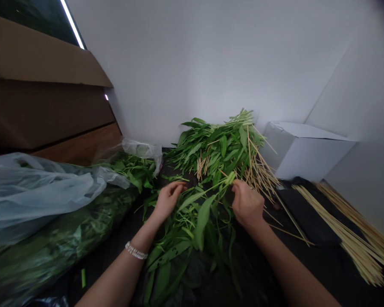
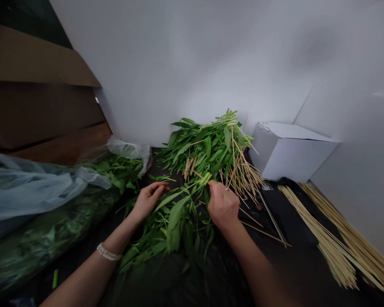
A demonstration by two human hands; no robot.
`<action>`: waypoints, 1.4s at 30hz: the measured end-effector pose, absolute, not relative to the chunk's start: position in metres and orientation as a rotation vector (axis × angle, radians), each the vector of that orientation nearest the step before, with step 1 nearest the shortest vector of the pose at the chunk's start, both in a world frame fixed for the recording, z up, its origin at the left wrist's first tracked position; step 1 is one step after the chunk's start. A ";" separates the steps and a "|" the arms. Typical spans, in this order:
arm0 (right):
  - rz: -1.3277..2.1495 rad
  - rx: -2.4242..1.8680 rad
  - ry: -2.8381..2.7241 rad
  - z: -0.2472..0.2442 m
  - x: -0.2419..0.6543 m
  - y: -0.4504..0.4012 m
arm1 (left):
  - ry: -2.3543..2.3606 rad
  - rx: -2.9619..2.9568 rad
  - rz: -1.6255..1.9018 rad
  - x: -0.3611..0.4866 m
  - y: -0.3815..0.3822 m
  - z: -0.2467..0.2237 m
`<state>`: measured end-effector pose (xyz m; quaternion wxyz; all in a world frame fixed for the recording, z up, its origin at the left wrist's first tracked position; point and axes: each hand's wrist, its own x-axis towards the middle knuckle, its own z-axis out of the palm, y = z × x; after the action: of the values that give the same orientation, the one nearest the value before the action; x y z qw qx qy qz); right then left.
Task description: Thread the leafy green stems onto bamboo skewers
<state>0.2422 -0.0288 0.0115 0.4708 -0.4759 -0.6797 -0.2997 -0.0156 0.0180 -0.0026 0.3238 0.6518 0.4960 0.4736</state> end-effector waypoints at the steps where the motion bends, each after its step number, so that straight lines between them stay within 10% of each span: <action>1: -0.730 -1.167 -1.665 0.012 0.243 -0.029 | 1.335 1.844 1.190 -0.015 0.018 -0.006; 26: -0.548 -1.089 -1.960 -0.002 0.216 -0.035 | 1.621 2.511 0.645 -0.015 0.021 -0.021; 35: -0.517 -1.089 -1.997 -0.005 0.213 -0.036 | 1.445 2.211 1.422 -0.019 0.017 -0.005; 42: -0.551 -1.086 -2.068 -0.009 0.211 -0.036 | 1.145 1.657 1.306 -0.007 0.008 0.005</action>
<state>0.2112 -0.0362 -0.0091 0.3624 -0.4216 -0.8032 -0.2141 -0.0065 0.0085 0.0051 0.3622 0.6435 0.4445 0.5070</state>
